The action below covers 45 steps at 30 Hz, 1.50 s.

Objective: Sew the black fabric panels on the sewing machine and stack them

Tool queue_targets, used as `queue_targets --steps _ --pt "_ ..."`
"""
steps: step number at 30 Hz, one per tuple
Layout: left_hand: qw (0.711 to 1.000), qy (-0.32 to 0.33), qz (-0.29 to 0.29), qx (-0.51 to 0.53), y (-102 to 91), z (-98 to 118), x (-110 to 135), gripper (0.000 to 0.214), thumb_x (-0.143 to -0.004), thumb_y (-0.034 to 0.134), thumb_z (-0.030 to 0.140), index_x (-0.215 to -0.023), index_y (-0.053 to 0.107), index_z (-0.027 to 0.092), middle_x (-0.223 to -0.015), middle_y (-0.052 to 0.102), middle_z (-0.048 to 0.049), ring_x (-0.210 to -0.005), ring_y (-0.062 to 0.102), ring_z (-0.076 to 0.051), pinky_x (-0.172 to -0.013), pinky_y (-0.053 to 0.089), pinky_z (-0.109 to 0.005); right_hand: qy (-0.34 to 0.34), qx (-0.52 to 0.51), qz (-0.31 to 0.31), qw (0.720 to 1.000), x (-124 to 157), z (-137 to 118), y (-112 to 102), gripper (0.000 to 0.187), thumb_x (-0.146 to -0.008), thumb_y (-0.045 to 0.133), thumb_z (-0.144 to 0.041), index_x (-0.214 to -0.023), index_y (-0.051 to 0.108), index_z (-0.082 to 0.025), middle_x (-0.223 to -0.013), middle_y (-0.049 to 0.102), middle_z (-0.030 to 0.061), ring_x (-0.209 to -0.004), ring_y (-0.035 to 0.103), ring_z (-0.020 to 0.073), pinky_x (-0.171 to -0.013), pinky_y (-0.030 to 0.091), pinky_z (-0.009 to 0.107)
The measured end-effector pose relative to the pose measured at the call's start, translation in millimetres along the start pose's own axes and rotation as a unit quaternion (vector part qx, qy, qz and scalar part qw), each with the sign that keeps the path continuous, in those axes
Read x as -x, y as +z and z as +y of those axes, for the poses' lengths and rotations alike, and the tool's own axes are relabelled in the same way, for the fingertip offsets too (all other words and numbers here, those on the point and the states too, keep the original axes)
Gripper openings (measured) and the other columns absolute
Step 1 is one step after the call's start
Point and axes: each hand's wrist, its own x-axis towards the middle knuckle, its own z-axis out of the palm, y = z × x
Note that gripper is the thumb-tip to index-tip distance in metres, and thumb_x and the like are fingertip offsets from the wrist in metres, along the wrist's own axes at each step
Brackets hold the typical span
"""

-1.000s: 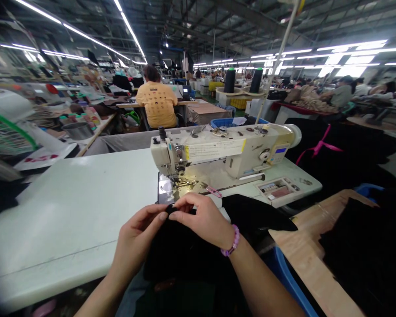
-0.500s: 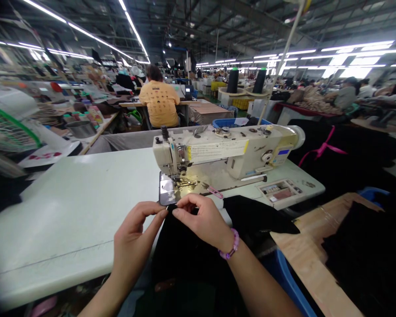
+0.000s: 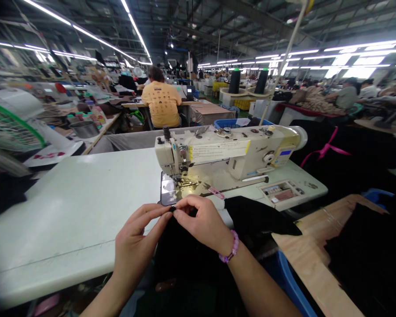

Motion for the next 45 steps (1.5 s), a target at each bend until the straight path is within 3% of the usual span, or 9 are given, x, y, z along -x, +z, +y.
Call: queue_targets --steps 8,12,15,18,24,33,38,41,45 --pt "0.974 0.201 0.039 -0.095 -1.8 -4 -6 0.015 -0.088 0.066 0.011 -0.099 0.073 0.019 -0.089 0.071 -0.0041 -0.081 0.066 -0.015 -0.075 0.054 -0.028 -0.024 0.042 0.001 0.999 2 -9 0 0.011 -0.091 0.062 -0.022 -0.091 0.072 -0.018 -0.092 0.074 0.0037 -0.087 0.067 0.0173 -0.082 0.051 0.029" --pt "0.966 0.232 0.035 -0.106 -1.1 -5 -8 0.015 -0.088 0.065 0.009 -0.098 0.071 0.019 -0.089 0.07 -0.0043 -0.081 0.065 -0.015 -0.076 0.053 -0.029 -0.036 0.059 -0.003 0.998 4 -11 -3 0.01 -0.093 0.064 -0.024 -0.091 0.073 -0.019 -0.089 0.072 0.0024 -0.085 0.066 0.0163 -0.083 0.05 0.029" --pt "0.986 0.151 0.012 -0.066 -9.3 -3 -13 0.007 -0.09 0.064 0.016 -0.09 0.07 0.02 -0.088 0.069 -0.0032 -0.082 0.065 -0.015 -0.077 0.053 -0.028 -0.068 0.083 -0.011 0.994 7 -11 -10 0.006 -0.088 0.073 -0.027 -0.088 0.071 -0.02 -0.091 0.069 0.0021 -0.09 0.065 0.0171 -0.086 0.049 0.031" --pt "0.999 0.003 -0.024 0.027 -25.0 -2 -20 0.01 -0.091 0.062 0.028 -0.087 0.069 0.021 -0.087 0.07 -0.0017 -0.082 0.065 -0.015 -0.076 0.053 -0.026 -0.117 0.154 0.006 0.981 8 -7 -20 0.012 -0.084 0.078 -0.027 -0.081 0.069 -0.021 -0.111 0.066 0.0061 -0.109 0.059 0.0227 -0.099 0.045 0.04" --pt "0.966 -0.195 0.016 0.169 -47.0 -9 -23 0.032 -0.081 0.072 0.051 -0.091 0.067 0.02 -0.075 0.068 0.0008 -0.072 0.062 -0.014 -0.069 0.051 -0.023 -0.104 0.093 0.0 0.99 6 1 -35 0.012 -0.089 0.073 -0.031 -0.087 0.069 -0.02 -0.1 0.071 0.0044 -0.098 0.065 0.0194 -0.092 0.05 0.035" --pt "0.954 -0.222 0.071 0.188 -54.7 -19 -20 0.036 -0.077 0.075 0.054 -0.093 0.067 0.023 -0.078 0.07 0.0025 -0.07 0.062 -0.013 -0.068 0.053 -0.023 -0.041 -0.049 0.047 0.997 -1 -4 -26 0.013 -0.089 0.068 -0.023 -0.101 0.074 -0.022 -0.1 0.076 0.0009 -0.091 0.073 0.015 -0.085 0.057 0.026" --pt "0.984 -0.106 0.104 -0.096 -62.7 2 -25 0.038 -0.084 0.066 0.054 -0.109 0.071 0.027 -0.109 0.074 -0.0032 -0.084 0.067 -0.021 -0.073 0.054 -0.03 -0.097 0.045 0.114 0.988 -6 0 -12 0.03 -0.091 0.067 -0.02 -0.121 0.065 -0.023 -0.107 0.075 0.003 -0.096 0.074 0.0172 -0.092 0.058 0.031" --pt "0.983 0.037 0.011 -0.178 -58.5 16 -36 0.036 -0.091 0.059 0.045 -0.121 0.068 0.028 -0.122 0.071 -0.0048 -0.084 0.066 -0.02 -0.074 0.054 -0.031 -0.176 0.104 0.087 0.975 -8 3 -1 0.03 -0.095 0.062 -0.017 -0.124 0.059 -0.021 -0.115 0.073 0.006 -0.096 0.074 0.0174 -0.094 0.057 0.032" --pt "0.961 0.094 -0.233 -0.115 -42.0 20 -56 0.024 -0.093 0.051 0.029 -0.092 0.074 0.024 -0.093 0.076 -0.0034 -0.083 0.068 -0.018 -0.078 0.053 -0.029 -0.251 0.175 0.06 0.95 -10 5 6 0.022 -0.098 0.059 -0.019 -0.12 0.058 -0.02 -0.111 0.072 0.0089 -0.101 0.072 0.0206 -0.092 0.058 0.034"
